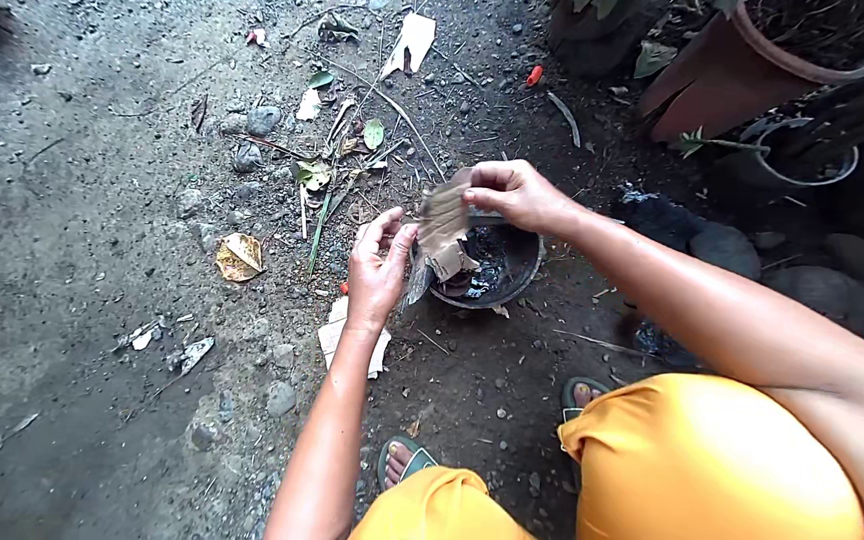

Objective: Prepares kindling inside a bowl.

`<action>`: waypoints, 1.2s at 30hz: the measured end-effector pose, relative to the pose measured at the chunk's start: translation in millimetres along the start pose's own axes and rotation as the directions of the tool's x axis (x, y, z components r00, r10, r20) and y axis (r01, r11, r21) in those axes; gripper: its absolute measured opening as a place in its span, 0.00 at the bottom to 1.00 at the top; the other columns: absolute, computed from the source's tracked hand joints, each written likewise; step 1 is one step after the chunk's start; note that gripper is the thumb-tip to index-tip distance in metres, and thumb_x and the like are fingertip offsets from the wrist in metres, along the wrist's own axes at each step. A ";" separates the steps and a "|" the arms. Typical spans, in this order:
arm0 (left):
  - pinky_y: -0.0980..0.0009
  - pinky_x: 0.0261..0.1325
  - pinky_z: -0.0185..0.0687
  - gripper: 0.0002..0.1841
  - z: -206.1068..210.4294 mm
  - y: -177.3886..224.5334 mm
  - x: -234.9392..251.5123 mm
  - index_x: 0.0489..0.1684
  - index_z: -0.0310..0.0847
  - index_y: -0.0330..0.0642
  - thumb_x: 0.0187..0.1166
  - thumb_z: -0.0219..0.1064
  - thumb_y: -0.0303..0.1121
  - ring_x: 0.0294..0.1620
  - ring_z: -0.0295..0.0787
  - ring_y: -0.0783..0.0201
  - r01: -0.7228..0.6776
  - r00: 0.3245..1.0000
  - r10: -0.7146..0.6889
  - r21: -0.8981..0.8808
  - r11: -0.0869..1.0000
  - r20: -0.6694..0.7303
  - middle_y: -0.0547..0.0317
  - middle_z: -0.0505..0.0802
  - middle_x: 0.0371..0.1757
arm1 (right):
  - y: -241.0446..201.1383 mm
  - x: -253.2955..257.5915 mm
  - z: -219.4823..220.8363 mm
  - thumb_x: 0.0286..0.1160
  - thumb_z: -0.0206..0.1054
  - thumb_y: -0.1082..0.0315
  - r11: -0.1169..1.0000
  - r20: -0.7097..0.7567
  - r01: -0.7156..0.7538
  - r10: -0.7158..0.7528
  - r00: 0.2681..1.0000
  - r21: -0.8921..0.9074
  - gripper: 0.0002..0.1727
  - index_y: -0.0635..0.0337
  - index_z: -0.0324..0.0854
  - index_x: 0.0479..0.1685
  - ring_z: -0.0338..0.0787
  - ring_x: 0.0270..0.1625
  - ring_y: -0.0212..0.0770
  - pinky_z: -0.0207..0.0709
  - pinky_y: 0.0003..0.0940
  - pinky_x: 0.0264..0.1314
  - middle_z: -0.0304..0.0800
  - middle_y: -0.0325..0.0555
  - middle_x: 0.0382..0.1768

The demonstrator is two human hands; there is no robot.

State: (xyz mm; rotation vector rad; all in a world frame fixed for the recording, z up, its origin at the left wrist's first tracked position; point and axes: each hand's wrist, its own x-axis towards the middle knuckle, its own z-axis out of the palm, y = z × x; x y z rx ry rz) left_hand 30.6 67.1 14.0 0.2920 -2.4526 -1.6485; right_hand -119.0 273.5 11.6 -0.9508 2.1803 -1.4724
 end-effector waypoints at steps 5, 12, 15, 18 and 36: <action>0.52 0.61 0.85 0.24 -34.9 -46.0 1.4 0.77 0.75 0.42 0.87 0.64 0.43 0.61 0.88 0.51 0.182 0.979 -0.167 0.118 0.976 -0.120 0.43 0.83 0.73 | 21.6 -15.3 -36.9 0.76 0.68 0.79 0.910 0.112 -0.145 0.203 0.973 -0.389 0.08 0.66 0.91 0.48 0.90 0.49 0.54 0.80 0.57 0.59 0.91 0.59 0.47; 0.54 0.60 0.83 0.17 -53.1 -110.5 -19.4 0.68 0.81 0.36 0.85 0.67 0.33 0.55 0.88 0.53 0.500 0.834 -0.445 0.109 0.859 -0.325 0.42 0.88 0.63 | 37.0 -22.7 -8.7 0.67 0.72 0.83 0.872 0.422 0.038 0.197 0.885 -0.487 0.09 0.61 0.94 0.36 0.91 0.51 0.54 0.81 0.55 0.61 0.93 0.54 0.43; 0.53 0.65 0.80 0.17 -55.4 -120.5 -29.2 0.67 0.82 0.35 0.84 0.68 0.32 0.59 0.87 0.50 0.563 0.795 -0.475 0.167 0.809 -0.378 0.39 0.86 0.66 | 48.5 -25.7 8.4 0.67 0.73 0.82 0.859 0.438 0.024 0.237 0.867 -0.512 0.07 0.61 0.94 0.36 0.88 0.57 0.57 0.82 0.56 0.62 0.88 0.59 0.54; 0.49 0.70 0.76 0.20 -60.3 -128.7 -36.5 0.70 0.81 0.36 0.82 0.70 0.34 0.67 0.82 0.43 0.635 0.754 -0.507 0.265 0.726 -0.418 0.34 0.80 0.73 | 70.4 -32.4 20.4 0.63 0.73 0.83 0.848 0.406 0.047 0.203 0.891 -0.527 0.09 0.61 0.92 0.36 0.90 0.52 0.58 0.86 0.57 0.54 0.86 0.59 0.55; 0.38 0.80 0.65 0.58 -28.9 -169.1 -73.5 0.96 0.44 0.48 0.65 0.84 0.45 0.88 0.58 0.31 0.700 0.564 -0.783 0.656 0.283 -0.264 0.29 0.59 0.89 | 70.2 -32.9 15.3 0.70 0.77 0.74 0.839 0.287 -0.228 0.405 0.868 -0.493 0.08 0.67 0.84 0.41 0.89 0.47 0.54 0.82 0.55 0.55 0.87 0.57 0.41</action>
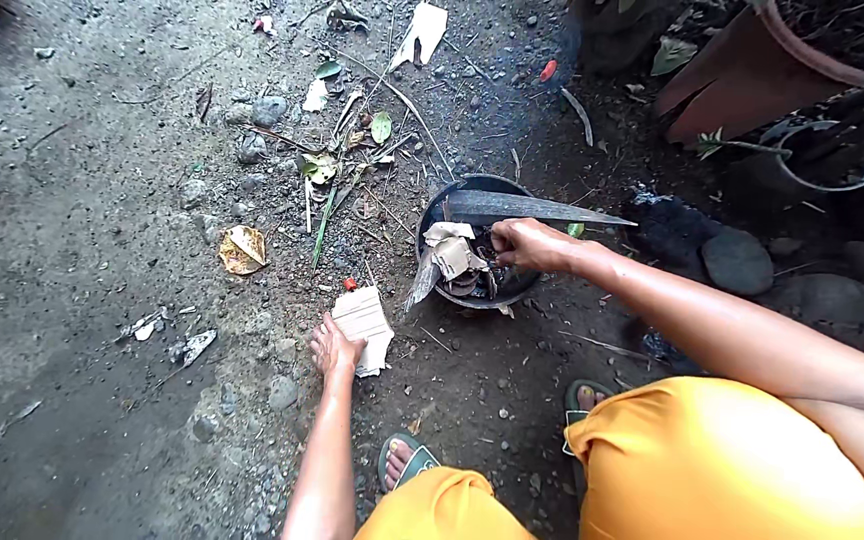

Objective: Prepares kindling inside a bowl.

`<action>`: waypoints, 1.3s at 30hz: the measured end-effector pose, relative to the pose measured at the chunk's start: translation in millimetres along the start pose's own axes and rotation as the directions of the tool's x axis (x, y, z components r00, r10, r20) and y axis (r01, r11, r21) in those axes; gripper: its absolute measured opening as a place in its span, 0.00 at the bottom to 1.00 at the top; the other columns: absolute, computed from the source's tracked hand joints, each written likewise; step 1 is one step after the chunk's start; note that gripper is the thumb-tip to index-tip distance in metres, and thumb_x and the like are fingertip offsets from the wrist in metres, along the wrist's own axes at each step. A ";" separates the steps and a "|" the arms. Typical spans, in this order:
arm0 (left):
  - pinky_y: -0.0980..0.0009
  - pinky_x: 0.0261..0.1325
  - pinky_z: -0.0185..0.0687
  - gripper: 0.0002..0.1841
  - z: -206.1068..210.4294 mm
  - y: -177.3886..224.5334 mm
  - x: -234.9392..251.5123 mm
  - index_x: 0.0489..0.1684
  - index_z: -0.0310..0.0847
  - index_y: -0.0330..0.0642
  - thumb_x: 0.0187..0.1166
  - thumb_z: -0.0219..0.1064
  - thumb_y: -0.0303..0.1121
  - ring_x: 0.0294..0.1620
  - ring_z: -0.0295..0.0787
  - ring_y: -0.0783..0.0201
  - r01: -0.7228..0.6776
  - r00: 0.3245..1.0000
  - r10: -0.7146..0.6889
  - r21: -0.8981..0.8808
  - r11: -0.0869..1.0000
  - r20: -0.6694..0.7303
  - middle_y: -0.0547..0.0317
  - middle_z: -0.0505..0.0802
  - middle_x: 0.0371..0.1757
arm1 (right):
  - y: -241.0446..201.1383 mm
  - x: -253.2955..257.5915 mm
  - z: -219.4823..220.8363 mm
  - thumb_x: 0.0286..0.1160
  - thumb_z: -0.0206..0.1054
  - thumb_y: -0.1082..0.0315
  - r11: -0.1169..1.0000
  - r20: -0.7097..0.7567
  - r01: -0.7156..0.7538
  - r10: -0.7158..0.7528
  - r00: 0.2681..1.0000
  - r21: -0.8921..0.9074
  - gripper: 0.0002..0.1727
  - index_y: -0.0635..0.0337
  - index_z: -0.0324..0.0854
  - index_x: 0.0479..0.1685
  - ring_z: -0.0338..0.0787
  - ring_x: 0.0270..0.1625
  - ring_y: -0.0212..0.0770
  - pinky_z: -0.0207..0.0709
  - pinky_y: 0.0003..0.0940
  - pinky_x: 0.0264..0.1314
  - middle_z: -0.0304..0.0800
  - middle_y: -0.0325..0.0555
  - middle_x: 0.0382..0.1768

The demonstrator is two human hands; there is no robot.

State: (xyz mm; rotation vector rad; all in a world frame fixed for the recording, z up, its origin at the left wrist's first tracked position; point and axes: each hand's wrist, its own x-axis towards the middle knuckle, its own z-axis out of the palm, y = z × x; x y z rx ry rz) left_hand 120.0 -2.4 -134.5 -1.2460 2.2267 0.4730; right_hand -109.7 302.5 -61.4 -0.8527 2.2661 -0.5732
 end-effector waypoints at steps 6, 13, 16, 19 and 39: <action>0.39 0.80 0.67 0.61 6.5 -5.2 -0.6 0.96 0.42 0.48 0.62 0.86 0.43 0.85 0.62 0.30 0.029 0.999 -0.032 -0.107 0.994 -0.032 0.27 0.60 0.88 | 4.1 -6.0 -14.4 0.74 0.76 0.70 0.995 -0.080 -0.007 0.015 0.997 0.099 0.09 0.66 0.84 0.44 0.90 0.42 0.53 0.82 0.57 0.51 0.89 0.55 0.36; 0.38 0.82 0.63 0.62 8.8 -14.6 1.8 0.96 0.42 0.47 0.60 0.87 0.44 0.87 0.58 0.29 0.119 0.993 -0.121 -0.211 0.970 0.004 0.27 0.60 0.89 | 2.0 -13.3 -30.4 0.78 0.71 0.73 0.926 -0.160 -0.083 0.151 0.976 0.368 0.10 0.68 0.81 0.51 0.93 0.44 0.49 0.86 0.51 0.56 0.91 0.57 0.45; 0.37 0.81 0.63 0.62 10.3 -19.4 1.1 0.96 0.44 0.48 0.57 0.89 0.42 0.87 0.58 0.28 0.136 0.990 -0.143 -0.265 0.955 -0.007 0.26 0.60 0.88 | -3.5 -15.9 -34.7 0.80 0.69 0.75 0.871 -0.190 -0.083 0.197 0.962 0.484 0.12 0.70 0.78 0.56 0.94 0.45 0.47 0.88 0.46 0.56 0.89 0.58 0.49; 0.34 0.80 0.62 0.63 11.6 -24.7 1.8 0.95 0.46 0.48 0.56 0.89 0.44 0.87 0.56 0.27 0.153 0.987 -0.159 -0.268 0.951 -0.001 0.26 0.62 0.87 | -8.5 -17.9 -38.5 0.81 0.67 0.76 0.839 -0.234 -0.061 0.219 0.947 0.540 0.13 0.72 0.77 0.59 0.93 0.45 0.45 0.89 0.42 0.54 0.87 0.59 0.51; 0.60 0.40 0.78 0.05 -227.7 136.1 -176.4 0.34 0.89 0.37 0.69 0.76 0.29 0.34 0.82 0.61 -0.926 0.291 0.892 0.133 0.353 -0.347 0.53 0.86 0.33 | -147.5 -43.1 -85.1 0.81 0.67 0.59 0.716 -0.519 0.664 -0.660 0.543 -0.215 0.21 0.62 0.85 0.66 0.87 0.66 0.52 0.71 0.56 0.74 0.91 0.53 0.60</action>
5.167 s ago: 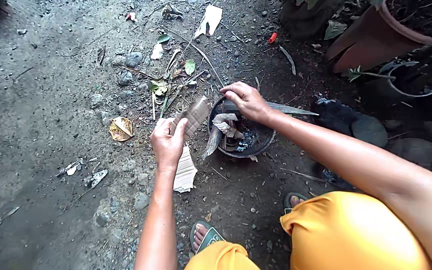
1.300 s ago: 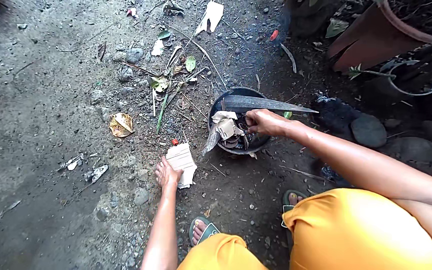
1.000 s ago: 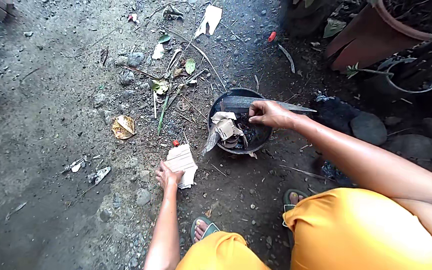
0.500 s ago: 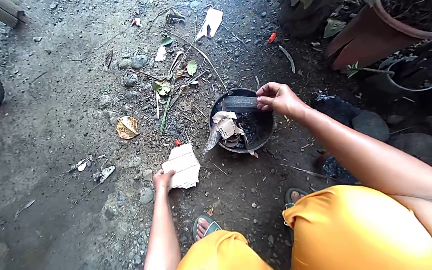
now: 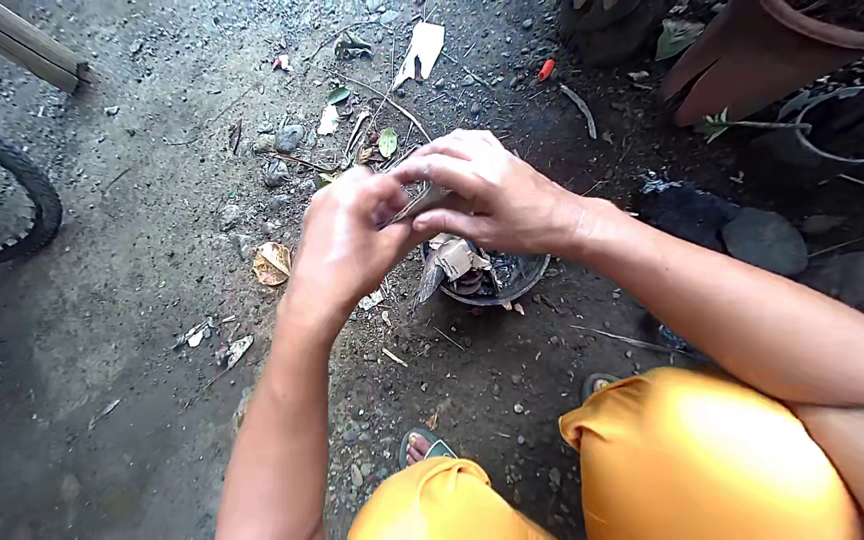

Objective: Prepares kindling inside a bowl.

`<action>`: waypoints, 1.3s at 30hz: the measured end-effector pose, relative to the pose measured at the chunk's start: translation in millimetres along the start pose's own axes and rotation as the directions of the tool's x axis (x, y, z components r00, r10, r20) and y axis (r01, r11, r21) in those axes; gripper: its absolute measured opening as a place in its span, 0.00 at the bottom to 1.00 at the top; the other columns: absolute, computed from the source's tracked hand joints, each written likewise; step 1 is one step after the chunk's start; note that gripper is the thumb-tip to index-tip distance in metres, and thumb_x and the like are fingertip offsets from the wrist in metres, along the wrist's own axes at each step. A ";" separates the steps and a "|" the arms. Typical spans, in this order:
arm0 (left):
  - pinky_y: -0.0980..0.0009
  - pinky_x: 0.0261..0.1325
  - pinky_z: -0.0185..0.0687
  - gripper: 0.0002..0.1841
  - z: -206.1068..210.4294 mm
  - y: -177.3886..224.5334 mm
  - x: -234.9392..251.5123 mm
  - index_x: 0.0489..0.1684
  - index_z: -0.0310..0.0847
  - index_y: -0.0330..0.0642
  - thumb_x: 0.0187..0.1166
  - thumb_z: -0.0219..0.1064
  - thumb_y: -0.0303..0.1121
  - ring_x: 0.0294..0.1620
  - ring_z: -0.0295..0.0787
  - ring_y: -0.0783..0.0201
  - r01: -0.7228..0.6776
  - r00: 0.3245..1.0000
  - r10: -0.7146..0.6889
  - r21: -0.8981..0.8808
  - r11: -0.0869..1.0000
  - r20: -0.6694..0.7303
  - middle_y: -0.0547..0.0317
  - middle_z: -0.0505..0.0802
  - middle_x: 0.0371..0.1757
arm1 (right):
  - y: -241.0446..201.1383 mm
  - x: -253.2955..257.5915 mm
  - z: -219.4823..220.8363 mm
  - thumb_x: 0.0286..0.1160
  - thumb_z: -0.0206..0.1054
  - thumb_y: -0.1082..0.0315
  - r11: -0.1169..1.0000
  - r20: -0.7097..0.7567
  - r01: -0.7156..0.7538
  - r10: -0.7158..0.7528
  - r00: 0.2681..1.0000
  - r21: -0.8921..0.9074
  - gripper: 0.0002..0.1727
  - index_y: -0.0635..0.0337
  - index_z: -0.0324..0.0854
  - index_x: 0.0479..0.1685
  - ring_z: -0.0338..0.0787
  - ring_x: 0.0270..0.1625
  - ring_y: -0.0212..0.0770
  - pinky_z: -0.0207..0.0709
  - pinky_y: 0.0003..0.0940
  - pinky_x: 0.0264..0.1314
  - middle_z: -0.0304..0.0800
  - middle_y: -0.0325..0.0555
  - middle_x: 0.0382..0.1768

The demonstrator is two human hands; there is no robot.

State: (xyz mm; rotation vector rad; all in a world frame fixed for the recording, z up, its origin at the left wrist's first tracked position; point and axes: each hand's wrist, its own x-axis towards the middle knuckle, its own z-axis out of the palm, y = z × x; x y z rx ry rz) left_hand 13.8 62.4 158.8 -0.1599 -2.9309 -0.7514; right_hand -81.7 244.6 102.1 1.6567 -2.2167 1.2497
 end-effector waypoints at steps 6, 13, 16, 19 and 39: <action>0.42 0.60 0.78 0.13 16.5 11.7 32.4 0.47 0.90 0.36 0.78 0.73 0.38 0.53 0.89 0.45 0.031 0.997 -0.035 0.060 0.998 0.064 0.42 0.92 0.47 | 20.4 -26.9 -31.7 0.84 0.63 0.69 0.982 -0.139 -0.163 0.176 0.975 0.100 0.11 0.66 0.88 0.51 0.91 0.49 0.31 0.83 0.27 0.58 0.93 0.49 0.45; 0.51 0.51 0.81 0.14 46.2 10.0 40.0 0.37 0.87 0.32 0.83 0.67 0.38 0.43 0.88 0.52 -0.100 0.993 0.099 0.008 0.995 0.057 0.46 0.89 0.37 | 27.2 -38.1 -44.0 0.78 0.70 0.60 0.986 -0.159 -0.166 0.159 0.974 -0.031 0.13 0.61 0.92 0.44 0.90 0.41 0.36 0.79 0.34 0.47 0.93 0.48 0.37; 0.52 0.49 0.80 0.16 46.5 14.8 42.3 0.37 0.87 0.32 0.83 0.67 0.40 0.41 0.88 0.53 -0.068 0.992 0.068 -0.006 0.998 0.103 0.47 0.89 0.36 | 21.0 -36.4 -45.8 0.81 0.65 0.62 0.982 -0.100 -0.148 0.137 0.986 -0.113 0.13 0.62 0.91 0.44 0.91 0.42 0.47 0.77 0.48 0.48 0.92 0.51 0.36; 0.53 0.47 0.79 0.15 56.3 13.2 41.1 0.34 0.86 0.32 0.84 0.66 0.38 0.38 0.86 0.55 -0.069 0.987 0.078 -0.071 0.995 0.141 0.48 0.87 0.34 | 22.2 -39.0 -39.2 0.82 0.65 0.61 0.985 -0.070 -0.137 0.130 0.989 -0.101 0.14 0.61 0.91 0.43 0.90 0.39 0.45 0.79 0.44 0.43 0.91 0.50 0.35; 0.55 0.44 0.71 0.12 125.9 -5.6 10.7 0.25 0.87 0.39 0.81 0.67 0.32 0.32 0.82 0.50 -0.423 0.799 0.520 0.332 0.843 -0.302 0.51 0.87 0.25 | 61.2 -42.7 4.5 0.83 0.66 0.63 0.686 0.120 -0.654 0.655 0.746 0.320 0.15 0.60 0.88 0.28 0.77 0.24 0.25 0.72 0.30 0.33 0.83 0.35 0.22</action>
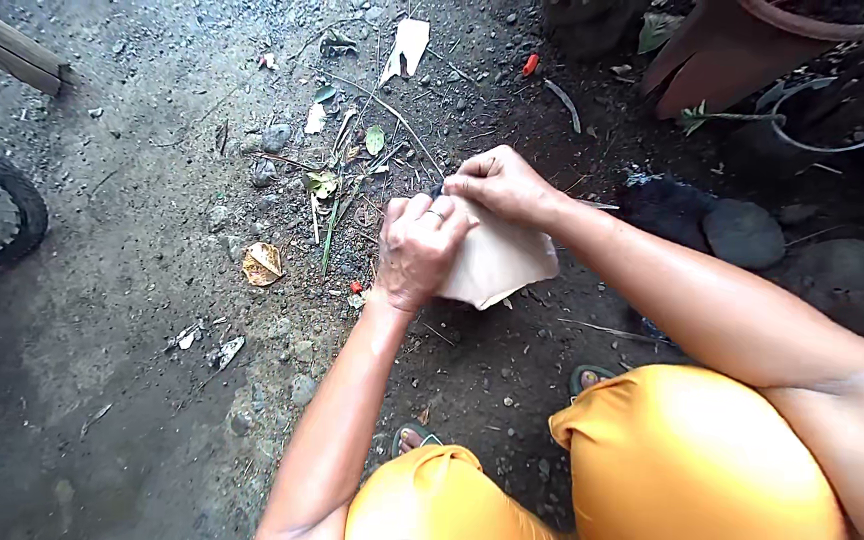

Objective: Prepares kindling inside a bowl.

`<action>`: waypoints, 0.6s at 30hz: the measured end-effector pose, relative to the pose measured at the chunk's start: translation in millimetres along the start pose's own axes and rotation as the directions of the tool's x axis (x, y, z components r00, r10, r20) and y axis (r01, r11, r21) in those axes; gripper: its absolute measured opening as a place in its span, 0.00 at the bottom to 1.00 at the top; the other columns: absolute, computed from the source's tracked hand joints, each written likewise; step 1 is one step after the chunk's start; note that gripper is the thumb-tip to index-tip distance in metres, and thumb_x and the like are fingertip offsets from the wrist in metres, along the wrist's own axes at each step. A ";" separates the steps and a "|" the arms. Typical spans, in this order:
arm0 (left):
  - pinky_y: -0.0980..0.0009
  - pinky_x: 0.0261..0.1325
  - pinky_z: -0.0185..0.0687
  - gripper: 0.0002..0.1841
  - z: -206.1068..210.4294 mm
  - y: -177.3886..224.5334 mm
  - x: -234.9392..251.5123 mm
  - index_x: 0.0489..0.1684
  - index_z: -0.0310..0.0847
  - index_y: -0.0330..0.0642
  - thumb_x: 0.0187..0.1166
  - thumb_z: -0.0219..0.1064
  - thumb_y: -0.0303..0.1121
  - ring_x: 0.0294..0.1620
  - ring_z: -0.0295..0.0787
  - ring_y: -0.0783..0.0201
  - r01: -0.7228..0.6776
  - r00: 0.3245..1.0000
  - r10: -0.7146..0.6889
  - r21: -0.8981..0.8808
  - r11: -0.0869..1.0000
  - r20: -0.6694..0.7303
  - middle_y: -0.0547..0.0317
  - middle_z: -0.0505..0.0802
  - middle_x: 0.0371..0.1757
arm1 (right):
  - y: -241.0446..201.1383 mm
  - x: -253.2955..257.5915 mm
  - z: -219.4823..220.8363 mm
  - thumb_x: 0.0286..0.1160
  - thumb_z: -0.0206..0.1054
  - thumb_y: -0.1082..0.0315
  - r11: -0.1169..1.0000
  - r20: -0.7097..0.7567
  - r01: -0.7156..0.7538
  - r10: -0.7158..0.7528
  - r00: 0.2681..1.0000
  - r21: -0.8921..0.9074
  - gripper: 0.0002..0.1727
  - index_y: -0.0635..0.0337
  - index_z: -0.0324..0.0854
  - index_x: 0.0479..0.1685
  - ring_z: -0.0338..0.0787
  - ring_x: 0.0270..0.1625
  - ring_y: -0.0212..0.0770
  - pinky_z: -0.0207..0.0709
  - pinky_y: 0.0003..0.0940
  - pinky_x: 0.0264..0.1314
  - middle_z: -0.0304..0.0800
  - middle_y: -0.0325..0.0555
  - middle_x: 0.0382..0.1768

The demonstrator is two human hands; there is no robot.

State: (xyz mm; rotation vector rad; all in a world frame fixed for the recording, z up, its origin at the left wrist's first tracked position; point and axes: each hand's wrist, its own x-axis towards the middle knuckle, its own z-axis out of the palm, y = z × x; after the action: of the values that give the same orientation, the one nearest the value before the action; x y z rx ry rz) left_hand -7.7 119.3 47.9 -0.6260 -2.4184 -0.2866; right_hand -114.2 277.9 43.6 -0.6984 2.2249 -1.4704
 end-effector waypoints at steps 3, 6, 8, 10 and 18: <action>0.57 0.43 0.71 0.12 3.4 0.2 7.7 0.24 0.86 0.38 0.80 0.69 0.31 0.30 0.82 0.51 -0.077 0.997 0.077 0.045 0.996 -0.004 0.51 0.86 0.24 | 5.5 11.5 -3.4 0.83 0.68 0.59 0.983 -0.083 -0.181 0.177 0.981 -0.041 0.16 0.60 0.88 0.29 0.78 0.26 0.31 0.72 0.38 0.36 0.84 0.39 0.24; 0.58 0.44 0.71 0.12 3.2 -4.7 11.6 0.25 0.87 0.38 0.81 0.69 0.31 0.31 0.82 0.51 -0.082 0.996 0.083 0.068 0.994 -0.019 0.51 0.87 0.25 | -5.1 22.5 -6.4 0.82 0.69 0.57 0.959 -0.101 -0.259 0.249 0.963 -0.112 0.16 0.60 0.90 0.33 0.83 0.33 0.39 0.74 0.46 0.42 0.87 0.45 0.29; 0.58 0.46 0.71 0.11 0.9 -7.7 11.2 0.27 0.88 0.37 0.80 0.70 0.31 0.31 0.82 0.51 -0.077 0.996 0.079 0.064 0.995 -0.032 0.51 0.87 0.25 | -12.2 30.9 -7.6 0.83 0.69 0.56 0.944 -0.092 -0.283 0.271 0.958 -0.170 0.17 0.61 0.90 0.37 0.86 0.39 0.44 0.75 0.52 0.48 0.89 0.49 0.35; 0.58 0.45 0.72 0.10 -0.7 -10.0 9.1 0.28 0.90 0.37 0.79 0.70 0.31 0.30 0.82 0.51 -0.080 0.995 0.083 0.058 0.995 -0.047 0.51 0.86 0.24 | -14.0 38.7 -9.1 0.83 0.69 0.54 0.930 -0.096 -0.294 0.279 0.955 -0.222 0.18 0.61 0.91 0.39 0.88 0.44 0.48 0.76 0.55 0.50 0.91 0.52 0.38; 0.60 0.50 0.77 0.12 -23.0 12.5 7.2 0.26 0.86 0.34 0.81 0.68 0.31 0.35 0.85 0.52 0.000 0.991 -0.021 -0.158 0.987 -0.133 0.48 0.85 0.26 | 36.9 40.1 -55.3 0.85 0.63 0.53 0.847 -0.403 -0.489 0.382 0.832 -0.207 0.24 0.69 0.87 0.55 0.85 0.66 0.70 0.72 0.72 0.67 0.88 0.71 0.58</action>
State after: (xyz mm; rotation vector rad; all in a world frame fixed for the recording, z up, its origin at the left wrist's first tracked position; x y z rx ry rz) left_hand 5.3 124.9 71.1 -0.6424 -2.2854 -0.5127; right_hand -184.7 306.8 28.7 0.0314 2.6795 -1.0891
